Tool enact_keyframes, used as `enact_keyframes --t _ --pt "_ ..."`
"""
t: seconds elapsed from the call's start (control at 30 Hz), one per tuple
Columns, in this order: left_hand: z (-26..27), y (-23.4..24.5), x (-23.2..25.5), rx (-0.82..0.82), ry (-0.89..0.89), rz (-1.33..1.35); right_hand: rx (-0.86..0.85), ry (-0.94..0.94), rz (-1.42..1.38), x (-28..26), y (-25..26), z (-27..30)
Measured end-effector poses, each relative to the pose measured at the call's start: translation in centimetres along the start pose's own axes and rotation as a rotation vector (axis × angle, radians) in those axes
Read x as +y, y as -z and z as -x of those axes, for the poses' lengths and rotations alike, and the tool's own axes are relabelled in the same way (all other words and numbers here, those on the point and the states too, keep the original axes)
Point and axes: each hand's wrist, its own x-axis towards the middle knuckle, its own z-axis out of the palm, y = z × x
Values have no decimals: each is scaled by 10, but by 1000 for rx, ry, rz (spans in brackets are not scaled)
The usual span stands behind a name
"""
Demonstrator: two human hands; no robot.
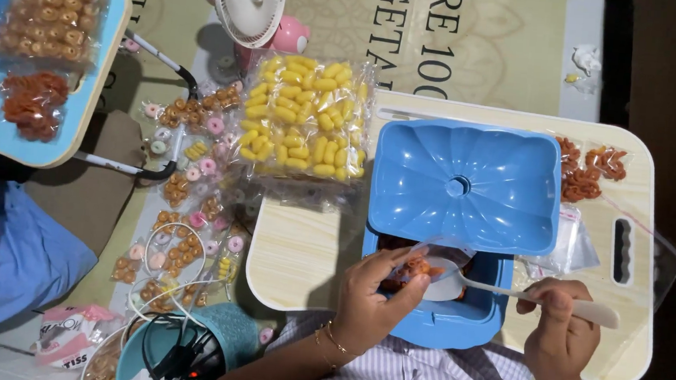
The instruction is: A person is manually portioning and packing small orange snacks into individual plastic bags using a spoon and their hands.
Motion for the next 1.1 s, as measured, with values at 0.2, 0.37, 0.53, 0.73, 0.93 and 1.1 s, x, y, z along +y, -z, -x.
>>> enact_keyframes --t 0.2,0.37,0.53,0.73,0.93,1.1 --pt "-1 -1 0 12 -3 4 68 -103 -191 16 10 -4" --pt "1 -1 -3 2 -19 19 181 -149 -330 9 16 -11" --pt "-2 0 1 13 -49 21 264 -152 -250 -12 20 -15" --pt "-2 1 1 8 -47 36 291 -123 -234 -3 27 -15" --pt "-2 0 1 15 -43 35 297 -141 -248 -5 29 -15" --pt "-2 0 0 13 -38 26 298 -184 -305 -16 28 -16"
